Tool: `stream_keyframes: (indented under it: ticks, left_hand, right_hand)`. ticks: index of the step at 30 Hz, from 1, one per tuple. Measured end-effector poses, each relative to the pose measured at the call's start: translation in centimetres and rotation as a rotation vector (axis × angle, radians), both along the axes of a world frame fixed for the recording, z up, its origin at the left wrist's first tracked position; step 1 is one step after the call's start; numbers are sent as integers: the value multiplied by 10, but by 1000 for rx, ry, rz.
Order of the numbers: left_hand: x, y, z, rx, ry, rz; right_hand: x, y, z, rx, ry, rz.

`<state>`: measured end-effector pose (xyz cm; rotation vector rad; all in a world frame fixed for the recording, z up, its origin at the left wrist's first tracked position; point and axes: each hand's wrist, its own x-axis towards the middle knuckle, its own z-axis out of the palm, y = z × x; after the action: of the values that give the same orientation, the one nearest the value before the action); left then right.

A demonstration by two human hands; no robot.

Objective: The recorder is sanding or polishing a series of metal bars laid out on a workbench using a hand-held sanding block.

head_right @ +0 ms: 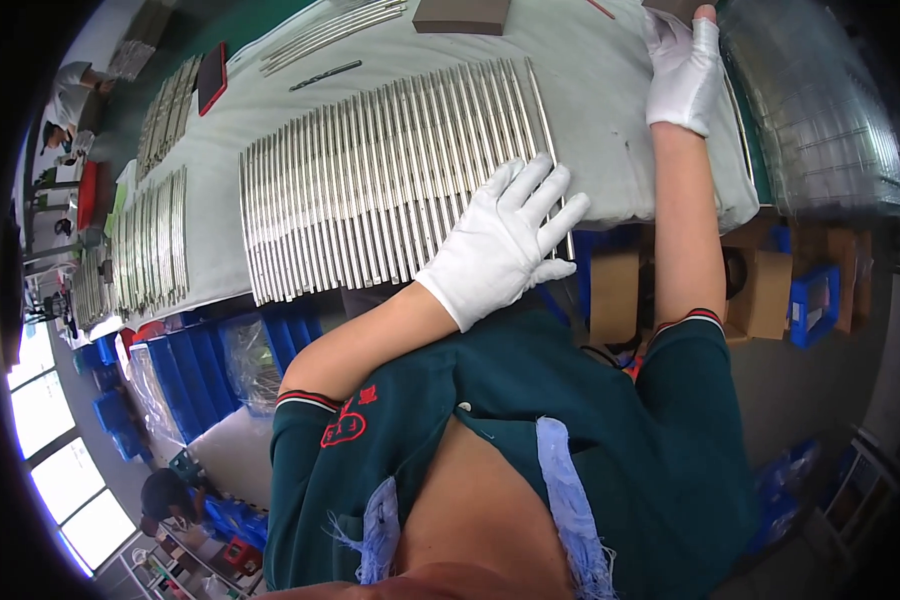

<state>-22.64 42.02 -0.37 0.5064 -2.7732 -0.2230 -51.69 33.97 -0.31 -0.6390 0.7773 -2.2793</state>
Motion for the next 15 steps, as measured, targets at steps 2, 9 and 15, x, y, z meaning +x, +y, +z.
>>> stream_keyframes:
  ticks: [2,9,15]
  left_hand:
    - [-4,-1,8,14,-13,-27]
    - [-15,2,2,44,16,7]
    - [-6,2,1,41,24,50]
  right_hand:
    - [4,-1,2,0,23,0]
    - [-8,-2,-5,55,-45,-13]
    - [46,16,12,524,855,135]
